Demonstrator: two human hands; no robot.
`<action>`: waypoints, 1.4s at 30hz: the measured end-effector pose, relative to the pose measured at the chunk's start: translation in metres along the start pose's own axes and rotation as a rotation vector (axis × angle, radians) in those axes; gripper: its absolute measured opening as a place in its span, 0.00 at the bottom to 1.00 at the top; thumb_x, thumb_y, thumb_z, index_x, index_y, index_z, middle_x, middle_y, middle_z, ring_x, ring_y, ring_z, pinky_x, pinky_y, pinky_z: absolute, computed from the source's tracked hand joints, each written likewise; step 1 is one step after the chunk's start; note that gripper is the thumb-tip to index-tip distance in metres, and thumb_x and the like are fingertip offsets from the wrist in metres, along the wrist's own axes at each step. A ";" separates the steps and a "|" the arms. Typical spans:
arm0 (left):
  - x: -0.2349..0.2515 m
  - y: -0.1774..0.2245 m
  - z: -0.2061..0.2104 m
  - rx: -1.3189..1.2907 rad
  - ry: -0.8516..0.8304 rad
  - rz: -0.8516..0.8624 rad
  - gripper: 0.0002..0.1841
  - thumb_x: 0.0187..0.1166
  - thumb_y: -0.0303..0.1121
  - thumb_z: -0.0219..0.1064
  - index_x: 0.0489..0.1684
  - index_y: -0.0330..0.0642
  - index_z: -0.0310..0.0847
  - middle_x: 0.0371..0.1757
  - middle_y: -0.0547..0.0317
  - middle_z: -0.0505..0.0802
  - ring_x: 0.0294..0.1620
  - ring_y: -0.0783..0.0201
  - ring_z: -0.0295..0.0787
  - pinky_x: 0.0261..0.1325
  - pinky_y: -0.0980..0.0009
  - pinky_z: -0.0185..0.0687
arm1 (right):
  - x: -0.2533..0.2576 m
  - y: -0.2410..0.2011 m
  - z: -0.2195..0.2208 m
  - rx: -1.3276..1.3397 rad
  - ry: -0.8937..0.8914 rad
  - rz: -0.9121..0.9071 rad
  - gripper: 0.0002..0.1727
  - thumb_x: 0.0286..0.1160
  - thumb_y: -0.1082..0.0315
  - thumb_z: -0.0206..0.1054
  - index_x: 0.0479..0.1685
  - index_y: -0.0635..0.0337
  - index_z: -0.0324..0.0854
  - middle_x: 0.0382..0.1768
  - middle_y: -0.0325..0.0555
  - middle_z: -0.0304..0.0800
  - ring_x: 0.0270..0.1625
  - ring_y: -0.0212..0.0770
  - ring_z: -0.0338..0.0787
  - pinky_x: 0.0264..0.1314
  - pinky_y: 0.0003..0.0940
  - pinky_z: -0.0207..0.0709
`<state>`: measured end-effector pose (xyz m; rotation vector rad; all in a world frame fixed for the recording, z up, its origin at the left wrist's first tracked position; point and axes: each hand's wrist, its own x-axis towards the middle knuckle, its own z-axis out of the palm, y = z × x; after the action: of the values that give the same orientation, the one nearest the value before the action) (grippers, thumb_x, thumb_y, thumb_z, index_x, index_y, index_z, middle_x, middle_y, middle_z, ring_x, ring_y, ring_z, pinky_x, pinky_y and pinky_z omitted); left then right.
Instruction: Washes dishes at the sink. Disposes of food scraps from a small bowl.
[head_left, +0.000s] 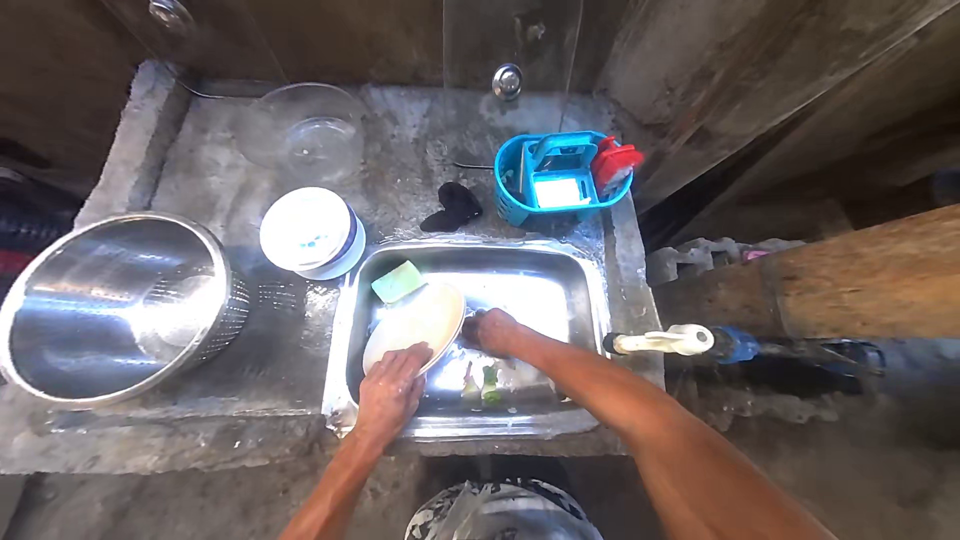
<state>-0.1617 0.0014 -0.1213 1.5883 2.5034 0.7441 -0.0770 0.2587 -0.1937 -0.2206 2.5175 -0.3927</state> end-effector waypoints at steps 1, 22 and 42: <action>0.000 0.000 0.001 -0.001 0.001 0.002 0.18 0.80 0.34 0.58 0.62 0.47 0.89 0.65 0.56 0.94 0.61 0.50 0.92 0.55 0.51 0.89 | -0.001 0.000 0.002 0.001 0.013 0.009 0.25 0.93 0.51 0.50 0.66 0.64 0.80 0.67 0.62 0.84 0.64 0.69 0.86 0.56 0.66 0.80; 0.003 -0.008 -0.003 -0.052 0.016 0.005 0.18 0.78 0.34 0.59 0.61 0.47 0.90 0.64 0.56 0.94 0.60 0.49 0.93 0.54 0.50 0.89 | -0.007 0.023 -0.009 0.689 0.095 0.225 0.20 0.73 0.68 0.72 0.63 0.66 0.83 0.58 0.64 0.89 0.64 0.60 0.88 0.71 0.62 0.77; 0.006 0.009 0.008 -0.012 0.086 -0.085 0.16 0.77 0.34 0.62 0.59 0.49 0.91 0.63 0.58 0.94 0.59 0.50 0.93 0.52 0.52 0.89 | -0.009 -0.021 -0.001 0.440 0.190 0.389 0.17 0.82 0.64 0.61 0.62 0.58 0.87 0.64 0.63 0.85 0.65 0.63 0.87 0.67 0.63 0.79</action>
<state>-0.1551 0.0127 -0.1230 1.4664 2.6015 0.8321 -0.0692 0.2409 -0.1814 0.4881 2.4977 -0.8158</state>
